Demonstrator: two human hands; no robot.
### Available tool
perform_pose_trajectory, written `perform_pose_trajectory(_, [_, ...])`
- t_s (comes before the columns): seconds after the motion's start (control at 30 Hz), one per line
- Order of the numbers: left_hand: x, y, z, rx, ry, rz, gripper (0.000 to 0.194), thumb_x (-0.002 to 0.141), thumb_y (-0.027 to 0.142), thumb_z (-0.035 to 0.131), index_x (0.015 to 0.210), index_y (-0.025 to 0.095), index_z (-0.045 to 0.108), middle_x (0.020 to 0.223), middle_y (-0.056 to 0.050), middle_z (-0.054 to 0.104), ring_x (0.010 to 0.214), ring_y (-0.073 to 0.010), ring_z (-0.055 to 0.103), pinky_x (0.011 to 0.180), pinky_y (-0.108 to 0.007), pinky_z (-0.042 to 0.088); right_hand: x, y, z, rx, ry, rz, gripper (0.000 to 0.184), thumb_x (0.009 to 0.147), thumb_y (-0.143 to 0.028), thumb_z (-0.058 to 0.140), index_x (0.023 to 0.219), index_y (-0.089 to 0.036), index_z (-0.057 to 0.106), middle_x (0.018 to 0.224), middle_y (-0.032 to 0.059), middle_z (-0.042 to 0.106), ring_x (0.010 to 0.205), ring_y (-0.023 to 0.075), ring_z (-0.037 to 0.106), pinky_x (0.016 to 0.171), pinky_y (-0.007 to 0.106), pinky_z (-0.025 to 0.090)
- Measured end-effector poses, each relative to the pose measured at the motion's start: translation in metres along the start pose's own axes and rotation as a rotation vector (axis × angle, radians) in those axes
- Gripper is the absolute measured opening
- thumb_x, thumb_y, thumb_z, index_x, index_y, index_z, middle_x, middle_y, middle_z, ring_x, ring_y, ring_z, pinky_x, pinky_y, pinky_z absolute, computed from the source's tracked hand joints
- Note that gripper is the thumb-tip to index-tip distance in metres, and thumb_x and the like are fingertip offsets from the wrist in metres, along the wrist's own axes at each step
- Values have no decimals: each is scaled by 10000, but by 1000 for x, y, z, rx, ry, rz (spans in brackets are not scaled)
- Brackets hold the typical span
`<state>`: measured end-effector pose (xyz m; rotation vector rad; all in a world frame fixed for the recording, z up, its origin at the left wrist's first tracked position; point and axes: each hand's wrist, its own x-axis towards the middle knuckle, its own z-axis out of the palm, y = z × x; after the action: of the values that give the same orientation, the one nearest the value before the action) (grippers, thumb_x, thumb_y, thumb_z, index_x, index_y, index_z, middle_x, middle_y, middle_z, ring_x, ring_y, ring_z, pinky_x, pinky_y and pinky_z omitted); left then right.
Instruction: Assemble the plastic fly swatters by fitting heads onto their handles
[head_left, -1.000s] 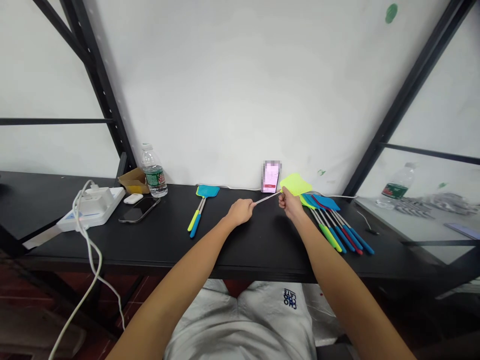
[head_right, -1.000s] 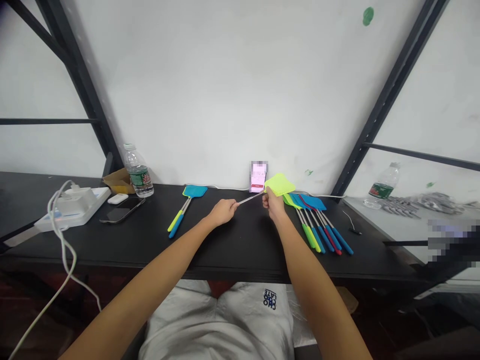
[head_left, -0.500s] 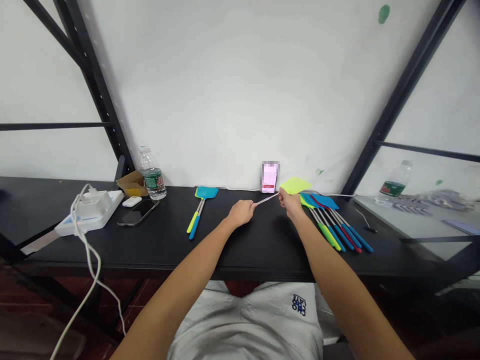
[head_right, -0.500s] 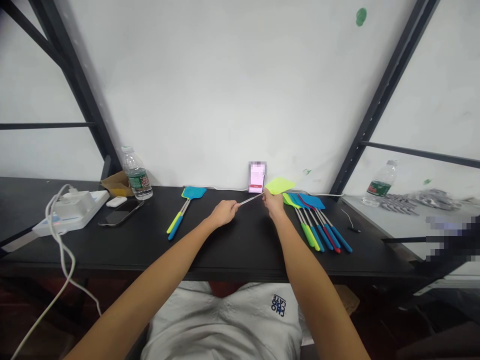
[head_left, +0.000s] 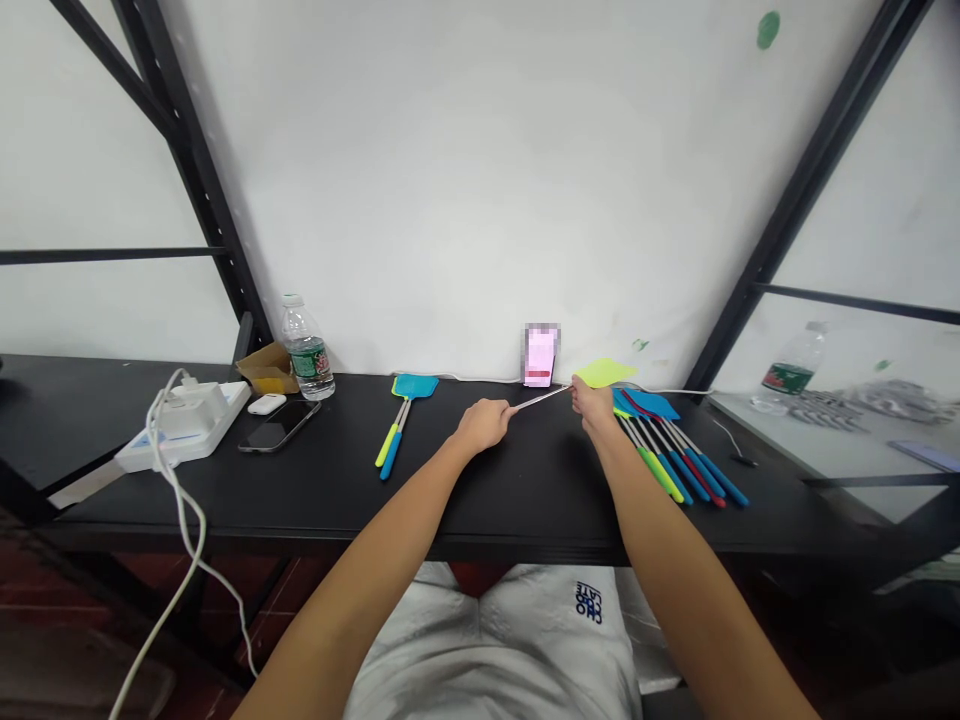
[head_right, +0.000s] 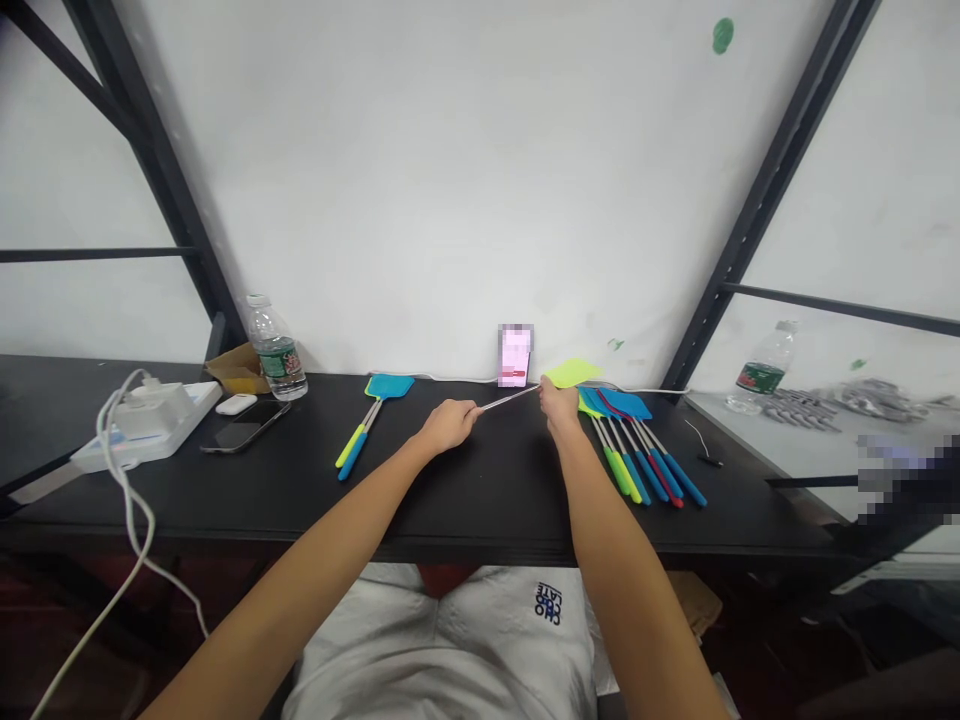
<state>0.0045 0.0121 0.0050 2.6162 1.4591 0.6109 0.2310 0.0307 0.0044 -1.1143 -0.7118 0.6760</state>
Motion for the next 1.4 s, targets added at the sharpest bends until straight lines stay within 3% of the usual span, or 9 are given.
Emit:
perform_pose_trajectory(0.27, [-1,-7,-2,-12,-33,31,415,995,422,329,893,206,668,893,-84,705,843,-210,645,711,-278,435,12,-5,-15,3,94,9,269,768,-182,685,573,-151,503,421,-42,413,358,50,303,275,171,212])
perform_pose_trajectory(0.73, [0,-8,0,-29,-42,-22,433,996,440,333,898,206,684,934,-85,714,924,-219,647,780,-287,457,5,-4,-11,-13,98,48,242,764,-200,669,609,-169,486,432,-57,399,351,52,311,273,166,210])
perform_pose_trajectory(1.0, [0,-7,1,-27,-31,-23,449,990,466,333,916,202,688,947,-95,712,929,-230,648,779,-297,460,8,-5,-12,17,144,77,273,843,-295,601,645,-185,449,449,-46,434,333,49,319,278,159,204])
perform_pose_trajectory(1.4, [-3,-4,1,-32,-28,-39,440,994,461,328,880,207,669,938,-90,710,918,-228,647,758,-296,456,4,-8,-10,57,117,64,244,780,-222,618,639,-196,420,459,-51,442,333,45,300,285,163,192])
